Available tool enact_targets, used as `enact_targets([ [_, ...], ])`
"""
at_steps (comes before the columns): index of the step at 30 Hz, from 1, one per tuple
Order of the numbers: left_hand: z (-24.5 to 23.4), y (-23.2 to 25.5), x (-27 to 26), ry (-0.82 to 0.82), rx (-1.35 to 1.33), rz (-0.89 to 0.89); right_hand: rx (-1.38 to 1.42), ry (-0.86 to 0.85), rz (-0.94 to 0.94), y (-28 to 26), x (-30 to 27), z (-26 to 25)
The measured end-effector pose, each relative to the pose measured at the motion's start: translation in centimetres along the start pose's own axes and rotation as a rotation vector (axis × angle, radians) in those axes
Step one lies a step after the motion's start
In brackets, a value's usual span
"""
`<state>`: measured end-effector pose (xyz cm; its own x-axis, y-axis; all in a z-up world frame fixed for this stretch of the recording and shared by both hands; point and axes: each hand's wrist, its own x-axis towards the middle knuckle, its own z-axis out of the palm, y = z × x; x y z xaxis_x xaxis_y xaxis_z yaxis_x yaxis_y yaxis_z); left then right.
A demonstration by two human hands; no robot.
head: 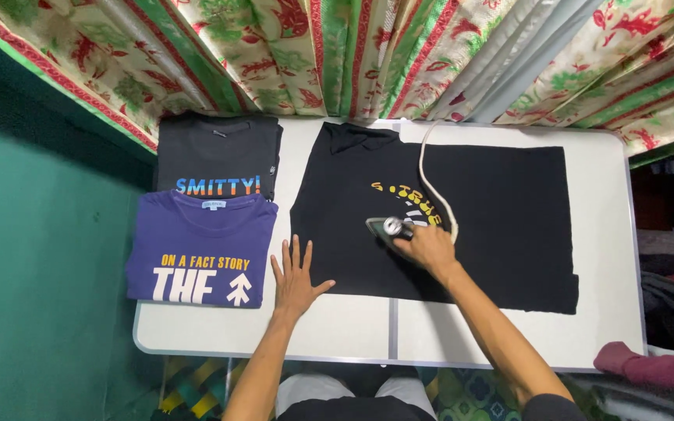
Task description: Ironing a black t-shirt on a flat table surface
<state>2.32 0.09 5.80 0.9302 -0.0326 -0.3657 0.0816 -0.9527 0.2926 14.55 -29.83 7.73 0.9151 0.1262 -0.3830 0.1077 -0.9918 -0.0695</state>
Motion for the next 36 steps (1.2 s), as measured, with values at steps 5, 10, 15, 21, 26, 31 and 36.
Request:
enact_targets([
  [5,0.7,-0.1,0.2,0.001,0.081,-0.01,0.041,0.116,0.131,3.7,3.3,1.7],
  [10,0.7,1.0,-0.1,0.049,0.168,-0.031,0.088,0.086,0.161,0.9,1.5,-2.4],
  [15,1.1,1.7,0.5,0.084,-0.088,0.01,0.091,-0.065,-0.193,-3.0,-0.6,-1.5],
  [21,2.6,-0.4,0.2,0.116,0.086,-0.089,-0.105,-0.188,-0.518,-5.8,-0.4,3.7],
  [26,2.6,-1.0,0.1,0.078,0.13,-0.083,-0.099,-0.128,-0.364,-5.6,0.2,0.0],
  [31,1.8,-0.9,-0.2,0.058,0.134,-0.08,0.008,-0.008,-0.104,-3.4,2.1,-3.2],
  [36,2.4,-0.9,0.2,0.163,0.15,-0.065,0.077,0.098,0.032,-0.7,5.1,-2.3],
])
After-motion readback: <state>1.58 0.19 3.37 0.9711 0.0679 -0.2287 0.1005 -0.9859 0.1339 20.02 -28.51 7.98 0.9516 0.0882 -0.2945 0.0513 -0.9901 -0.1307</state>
